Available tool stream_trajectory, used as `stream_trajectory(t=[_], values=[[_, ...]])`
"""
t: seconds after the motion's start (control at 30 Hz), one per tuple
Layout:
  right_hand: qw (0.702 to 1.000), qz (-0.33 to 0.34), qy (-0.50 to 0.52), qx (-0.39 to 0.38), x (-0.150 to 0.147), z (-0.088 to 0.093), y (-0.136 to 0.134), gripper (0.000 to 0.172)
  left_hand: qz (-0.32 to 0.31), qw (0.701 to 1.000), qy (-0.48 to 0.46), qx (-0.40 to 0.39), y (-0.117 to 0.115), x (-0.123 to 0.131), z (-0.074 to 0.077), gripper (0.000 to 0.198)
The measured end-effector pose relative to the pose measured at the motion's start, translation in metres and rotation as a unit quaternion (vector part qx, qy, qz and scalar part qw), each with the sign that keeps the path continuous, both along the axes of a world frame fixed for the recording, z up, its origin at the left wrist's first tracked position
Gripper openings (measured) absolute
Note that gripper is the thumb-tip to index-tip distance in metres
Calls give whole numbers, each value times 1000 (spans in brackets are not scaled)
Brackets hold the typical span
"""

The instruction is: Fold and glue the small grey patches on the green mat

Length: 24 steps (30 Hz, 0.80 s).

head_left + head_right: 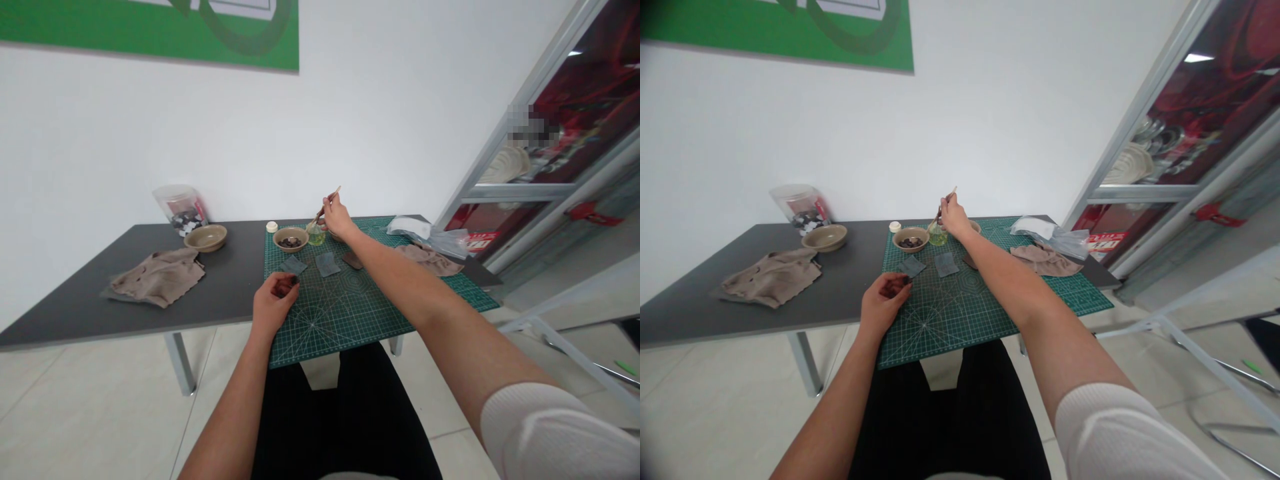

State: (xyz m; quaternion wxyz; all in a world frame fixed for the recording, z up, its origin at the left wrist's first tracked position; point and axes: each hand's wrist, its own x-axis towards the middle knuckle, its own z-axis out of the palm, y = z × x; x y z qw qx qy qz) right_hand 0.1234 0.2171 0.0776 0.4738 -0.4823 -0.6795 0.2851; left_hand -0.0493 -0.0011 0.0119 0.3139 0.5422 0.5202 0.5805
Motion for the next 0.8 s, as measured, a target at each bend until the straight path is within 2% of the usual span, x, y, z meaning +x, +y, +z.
stream_trajectory(t=[0.3, 0.47, 0.6, 0.8], values=[[999, -48, 20, -11, 0, -1, -4, 39, 1, 1000, -5, -1, 1, 0, -1, 30], [993, -44, 93, -51, 3, -3, 7, 35, 1, 1000, -5, -2, 1, 0, -3, 30], [984, -65, 148, -70, 9, -2, 16, 33, 4, 1000, -6, -1, 1, -1, -4, 29], [991, -81, 104, -26, 15, 2, 16, 34, 0, 1000, -5, -4, -1, -1, -1, 29]])
